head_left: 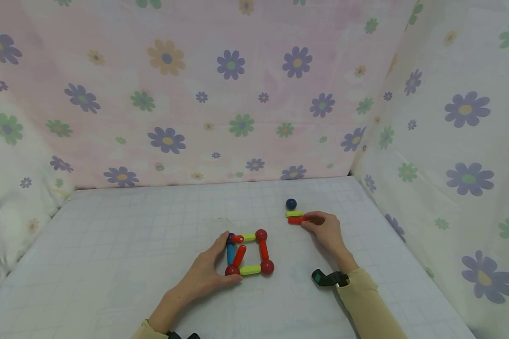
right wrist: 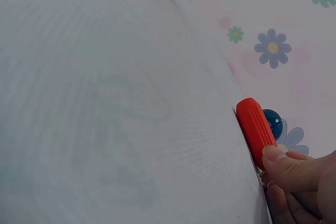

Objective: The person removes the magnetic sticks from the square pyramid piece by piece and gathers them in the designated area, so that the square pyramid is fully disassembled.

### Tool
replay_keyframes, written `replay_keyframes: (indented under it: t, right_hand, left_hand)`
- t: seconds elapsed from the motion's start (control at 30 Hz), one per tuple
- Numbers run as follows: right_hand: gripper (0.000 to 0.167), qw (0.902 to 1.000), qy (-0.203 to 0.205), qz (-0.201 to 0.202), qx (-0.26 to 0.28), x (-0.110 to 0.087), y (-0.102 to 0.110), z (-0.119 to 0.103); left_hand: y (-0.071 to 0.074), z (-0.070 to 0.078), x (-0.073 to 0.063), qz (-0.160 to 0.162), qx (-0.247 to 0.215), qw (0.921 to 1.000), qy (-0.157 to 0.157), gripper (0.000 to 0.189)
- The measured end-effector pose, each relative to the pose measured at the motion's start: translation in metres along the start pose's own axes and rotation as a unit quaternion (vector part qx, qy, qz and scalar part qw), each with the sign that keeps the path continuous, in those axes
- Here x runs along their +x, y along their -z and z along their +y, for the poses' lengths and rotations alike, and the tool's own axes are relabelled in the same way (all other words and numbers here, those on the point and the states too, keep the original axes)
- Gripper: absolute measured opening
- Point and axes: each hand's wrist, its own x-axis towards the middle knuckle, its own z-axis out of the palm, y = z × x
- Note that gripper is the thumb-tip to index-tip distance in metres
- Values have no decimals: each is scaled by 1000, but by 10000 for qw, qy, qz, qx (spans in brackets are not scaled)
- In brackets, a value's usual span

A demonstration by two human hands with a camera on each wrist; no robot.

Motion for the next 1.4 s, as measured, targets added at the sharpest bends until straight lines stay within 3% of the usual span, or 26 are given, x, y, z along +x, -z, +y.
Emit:
replay_keyframes:
  t: [0.97,1.2,1.4]
  right_hand:
    - [28,9994,-329,74,112,-1,1,-9]
    - [28,9988,-235,225,357,-9,-7,-52]
    - [28,9950,729,-277,620,-23,-32,-99]
  left_hand:
    - [-1,0,0,-11,-75,9999,93,109]
    - [-1,0,-1,-62,-118,9999,69,109]
    - [0,0,1,-71,-153,9998,42,109]
